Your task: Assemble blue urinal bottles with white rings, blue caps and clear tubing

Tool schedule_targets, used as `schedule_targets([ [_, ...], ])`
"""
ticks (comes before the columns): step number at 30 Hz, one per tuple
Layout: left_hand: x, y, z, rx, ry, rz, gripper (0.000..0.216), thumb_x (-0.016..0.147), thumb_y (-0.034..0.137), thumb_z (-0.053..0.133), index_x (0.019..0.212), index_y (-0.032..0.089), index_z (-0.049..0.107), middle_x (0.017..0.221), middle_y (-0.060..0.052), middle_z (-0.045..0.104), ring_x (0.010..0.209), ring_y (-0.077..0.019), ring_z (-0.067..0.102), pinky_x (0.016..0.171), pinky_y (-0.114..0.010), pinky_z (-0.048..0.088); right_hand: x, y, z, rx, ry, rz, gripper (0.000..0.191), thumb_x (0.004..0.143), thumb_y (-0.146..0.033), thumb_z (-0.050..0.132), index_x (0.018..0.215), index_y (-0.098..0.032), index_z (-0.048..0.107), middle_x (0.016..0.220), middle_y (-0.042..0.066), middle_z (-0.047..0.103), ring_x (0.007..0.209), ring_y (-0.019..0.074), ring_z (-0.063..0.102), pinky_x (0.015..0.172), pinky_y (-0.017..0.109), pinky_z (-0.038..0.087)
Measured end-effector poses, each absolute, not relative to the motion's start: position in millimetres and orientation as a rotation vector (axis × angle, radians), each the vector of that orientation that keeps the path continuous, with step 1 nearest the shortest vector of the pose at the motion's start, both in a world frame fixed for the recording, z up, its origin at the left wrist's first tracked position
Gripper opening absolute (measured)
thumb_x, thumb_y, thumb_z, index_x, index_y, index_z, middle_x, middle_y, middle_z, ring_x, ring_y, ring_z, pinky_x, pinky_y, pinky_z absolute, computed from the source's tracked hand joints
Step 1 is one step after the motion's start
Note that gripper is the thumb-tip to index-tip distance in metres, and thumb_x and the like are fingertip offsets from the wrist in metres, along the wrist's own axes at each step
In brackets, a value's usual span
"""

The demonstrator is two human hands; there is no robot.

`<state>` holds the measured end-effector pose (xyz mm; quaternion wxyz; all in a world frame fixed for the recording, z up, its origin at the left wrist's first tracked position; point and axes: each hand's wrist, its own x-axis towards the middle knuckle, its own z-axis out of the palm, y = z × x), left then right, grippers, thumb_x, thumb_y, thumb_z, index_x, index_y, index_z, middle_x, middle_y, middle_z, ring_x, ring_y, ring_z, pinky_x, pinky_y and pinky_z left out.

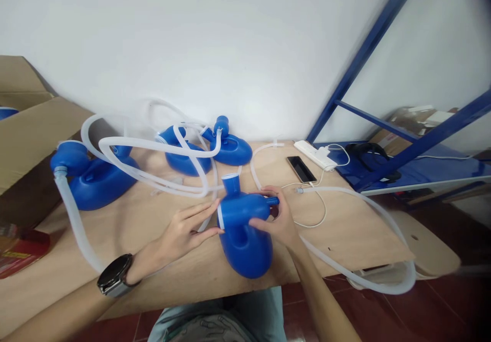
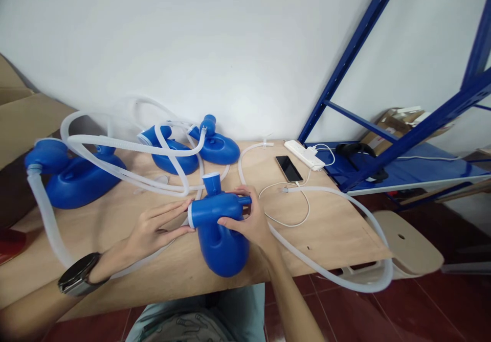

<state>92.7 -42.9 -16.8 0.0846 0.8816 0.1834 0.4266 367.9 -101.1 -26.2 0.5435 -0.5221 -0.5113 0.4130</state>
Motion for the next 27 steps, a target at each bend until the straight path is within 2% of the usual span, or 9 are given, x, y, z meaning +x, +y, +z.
schedule_targets([
  [3, 96, -43, -15, 2.664, 0.49, 1.299, 0.074, 0.099, 0.029, 0.075, 0.165, 0.028, 0.043, 0.138, -0.012, 0.074, 0.117, -0.0283, 0.078, 0.098, -0.037, 0.068, 364, -101, -29, -1.224, -1.167, 0.987, 0.072, 0.059, -0.05, 0.1, 0.11, -0.031, 0.052, 0.126, 0.009, 0.074, 0.114, 0.0316, 0.074, 0.085, 0.041, 0.064],
  [8, 100, -43, -12, 2.614, 0.46, 1.279, 0.074, 0.1, 0.028, 0.074, 0.166, 0.026, 0.04, 0.13, -0.012, 0.078, 0.099, -0.0258, 0.084, 0.088, -0.033, 0.071, 362, -104, -32, -1.165, -1.107, 1.024, 0.073, 0.058, -0.051, 0.102, 0.108, -0.031, 0.051, 0.128, 0.01, 0.075, 0.124, 0.0333, 0.072, 0.099, 0.048, 0.063],
  [11, 101, -42, -17, 2.489, 0.533, 1.274, 0.073, 0.096, 0.035, 0.079, 0.162, 0.029, 0.049, 0.12, -0.008, 0.083, 0.091, -0.0272, 0.085, 0.081, -0.034, 0.073, 362, -104, -31, -1.127, -1.123, 1.023, 0.072, 0.06, -0.05, 0.102, 0.108, -0.031, 0.052, 0.129, 0.009, 0.076, 0.128, 0.0329, 0.07, 0.104, 0.049, 0.061],
  [15, 104, -42, -17, 2.269, 0.687, 1.184, 0.065, 0.085, 0.046, 0.088, 0.145, 0.029, 0.069, 0.113, -0.003, 0.084, 0.095, -0.0322, 0.084, 0.084, -0.042, 0.073, 365, -105, -33, -1.166, -1.144, 0.997, 0.07, 0.062, -0.048, 0.101, 0.109, -0.031, 0.052, 0.129, 0.01, 0.076, 0.123, 0.0327, 0.072, 0.1, 0.047, 0.062],
  [19, 104, -47, -10, 2.044, 0.82, 0.972, 0.071, 0.082, 0.053, 0.089, 0.145, 0.027, 0.069, 0.128, -0.005, 0.079, 0.106, -0.0338, 0.081, 0.091, -0.046, 0.071, 367, -107, -42, -1.245, -1.091, 0.971, 0.074, 0.06, -0.049, 0.101, 0.113, -0.029, 0.054, 0.128, 0.011, 0.075, 0.112, 0.0322, 0.075, 0.09, 0.045, 0.065],
  [21, 95, -45, -11, 2.005, 0.943, 0.841, 0.063, 0.09, 0.054, 0.08, 0.144, 0.025, 0.07, 0.131, -0.006, 0.079, 0.112, -0.0328, 0.08, 0.09, -0.042, 0.07, 368, -108, -46, -1.266, -1.072, 0.956, 0.075, 0.059, -0.049, 0.101, 0.115, -0.029, 0.055, 0.128, 0.011, 0.074, 0.11, 0.0313, 0.075, 0.088, 0.044, 0.065],
  [23, 78, -37, -19, 2.116, 1.166, 0.644, 0.04, 0.101, 0.047, 0.063, 0.131, 0.024, 0.077, 0.121, -0.006, 0.083, 0.104, -0.0281, 0.081, 0.084, -0.034, 0.068, 367, -109, -49, -1.282, -1.066, 0.923, 0.075, 0.059, -0.049, 0.1, 0.115, -0.029, 0.055, 0.126, 0.011, 0.074, 0.106, 0.0299, 0.075, 0.085, 0.042, 0.065],
  [25, 56, -23, -30, 2.325, 1.452, 0.388, 0.035, 0.106, 0.034, 0.05, 0.107, 0.023, 0.083, 0.103, -0.005, 0.085, 0.089, -0.0245, 0.081, 0.076, -0.029, 0.063, 366, -110, -50, -1.288, -1.057, 0.888, 0.074, 0.059, -0.049, 0.1, 0.114, -0.029, 0.056, 0.124, 0.009, 0.073, 0.102, 0.0288, 0.075, 0.083, 0.04, 0.065],
  [27, 32, -6, -41, 2.401, 1.67, 0.276, 0.034, 0.102, 0.024, 0.047, 0.096, 0.018, 0.081, 0.098, -0.012, 0.083, 0.087, -0.0297, 0.079, 0.076, -0.035, 0.06, 364, -109, -50, -1.279, -1.035, 0.875, 0.075, 0.058, -0.048, 0.1, 0.115, -0.029, 0.055, 0.123, 0.008, 0.072, 0.102, 0.0284, 0.075, 0.083, 0.04, 0.065],
])
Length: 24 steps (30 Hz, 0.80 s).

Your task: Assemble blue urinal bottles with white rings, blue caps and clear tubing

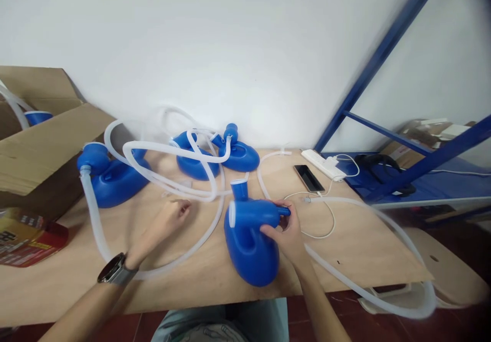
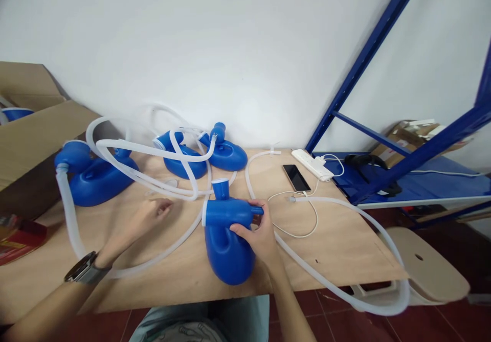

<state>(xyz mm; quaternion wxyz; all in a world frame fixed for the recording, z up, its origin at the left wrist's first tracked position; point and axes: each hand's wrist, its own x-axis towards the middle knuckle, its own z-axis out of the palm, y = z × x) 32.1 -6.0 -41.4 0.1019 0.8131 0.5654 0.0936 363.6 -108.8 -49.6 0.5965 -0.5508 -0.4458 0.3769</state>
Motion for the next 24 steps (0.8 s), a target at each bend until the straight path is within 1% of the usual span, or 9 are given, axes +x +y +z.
schedule_targets([
  [3, 4, 17, -54, 2.419, 1.893, 0.224, 0.036, 0.098, 0.017, 0.041, 0.103, 0.013, 0.077, 0.11, -0.023, 0.078, 0.094, -0.0398, 0.077, 0.076, -0.046, 0.058, 356, -106, -49, -1.245, -0.972, 0.884, 0.081, 0.061, -0.047, 0.099, 0.124, -0.031, 0.05, 0.125, 0.007, 0.071, 0.104, 0.0285, 0.075, 0.086, 0.04, 0.066],
  [6, -11, 35, -64, 2.481, 1.956, 0.189, 0.037, 0.096, 0.017, 0.042, 0.115, 0.008, 0.073, 0.13, -0.03, 0.07, 0.117, -0.047, 0.069, 0.085, -0.052, 0.059, 344, -101, -51, -1.23, -0.894, 0.885, 0.092, 0.068, -0.05, 0.094, 0.14, -0.032, 0.038, 0.123, 0.007, 0.07, 0.105, 0.0282, 0.076, 0.092, 0.043, 0.065],
  [10, -16, 56, -79, 2.568, 1.931, 0.208, 0.04, 0.095, 0.024, 0.049, 0.127, 0.006, 0.065, 0.14, -0.029, 0.065, 0.141, -0.0434, 0.055, 0.113, -0.054, 0.049, 331, -96, -57, -1.223, -0.851, 0.823, 0.11, 0.077, -0.052, 0.088, 0.156, -0.032, 0.014, 0.135, 0.012, 0.064, 0.115, 0.0283, 0.073, 0.106, 0.047, 0.06],
  [12, -18, 64, -87, 2.577, 1.915, 0.213, 0.042, 0.095, 0.028, 0.051, 0.129, 0.006, 0.064, 0.137, -0.028, 0.067, 0.138, -0.0411, 0.058, 0.117, -0.051, 0.046, 330, -95, -61, -1.22, -0.862, 0.813, 0.115, 0.079, -0.054, 0.086, 0.16, -0.032, 0.006, 0.139, 0.013, 0.062, 0.117, 0.0284, 0.073, 0.108, 0.048, 0.059],
  [15, -24, 72, -96, 2.532, 1.94, 0.214, 0.038, 0.098, 0.031, 0.046, 0.121, 0.008, 0.064, 0.125, -0.027, 0.073, 0.119, -0.0398, 0.068, 0.106, -0.049, 0.051, 332, -95, -67, -1.222, -0.919, 0.852, 0.119, 0.082, -0.057, 0.083, 0.163, -0.032, 0.0, 0.14, 0.015, 0.063, 0.115, 0.029, 0.074, 0.106, 0.051, 0.059],
  [18, -33, 74, -102, 2.47, 1.973, 0.23, 0.034, 0.1, 0.028, 0.041, 0.119, 0.011, 0.064, 0.118, -0.023, 0.076, 0.111, -0.0358, 0.071, 0.098, -0.043, 0.054, 336, -94, -72, -1.284, -1.059, 0.849, 0.137, 0.07, -0.056, 0.092, 0.166, -0.029, -0.002, 0.147, 0.018, 0.061, 0.129, 0.035, 0.068, 0.112, 0.056, 0.055],
  [20, -39, 72, -103, 2.44, 1.982, 0.229, 0.037, 0.099, 0.022, 0.038, 0.123, 0.012, 0.064, 0.119, -0.021, 0.077, 0.111, -0.0336, 0.072, 0.094, -0.04, 0.054, 338, -94, -74, -1.36, -1.141, 0.795, 0.142, 0.066, -0.054, 0.096, 0.167, -0.026, 0.001, 0.153, 0.021, 0.058, 0.137, 0.0389, 0.063, 0.116, 0.059, 0.051],
  [22, -44, 69, -102, 2.414, 1.988, 0.205, 0.043, 0.097, 0.018, 0.037, 0.131, 0.01, 0.062, 0.115, -0.02, 0.078, 0.106, -0.0334, 0.074, 0.089, -0.039, 0.054, 339, -92, -74, -1.409, -1.199, 0.726, 0.133, 0.071, -0.055, 0.092, 0.168, -0.024, 0.008, 0.156, 0.022, 0.055, 0.141, 0.0405, 0.06, 0.118, 0.059, 0.049],
  [24, -48, 66, -100, 2.395, 1.981, 0.172, 0.048, 0.098, 0.023, 0.038, 0.138, 0.01, 0.061, 0.107, -0.019, 0.078, 0.101, -0.0338, 0.075, 0.086, -0.039, 0.054, 341, -91, -72, -1.422, -1.263, 0.672, 0.117, 0.077, -0.054, 0.087, 0.167, -0.023, 0.019, 0.156, 0.021, 0.056, 0.143, 0.0402, 0.059, 0.12, 0.059, 0.048],
])
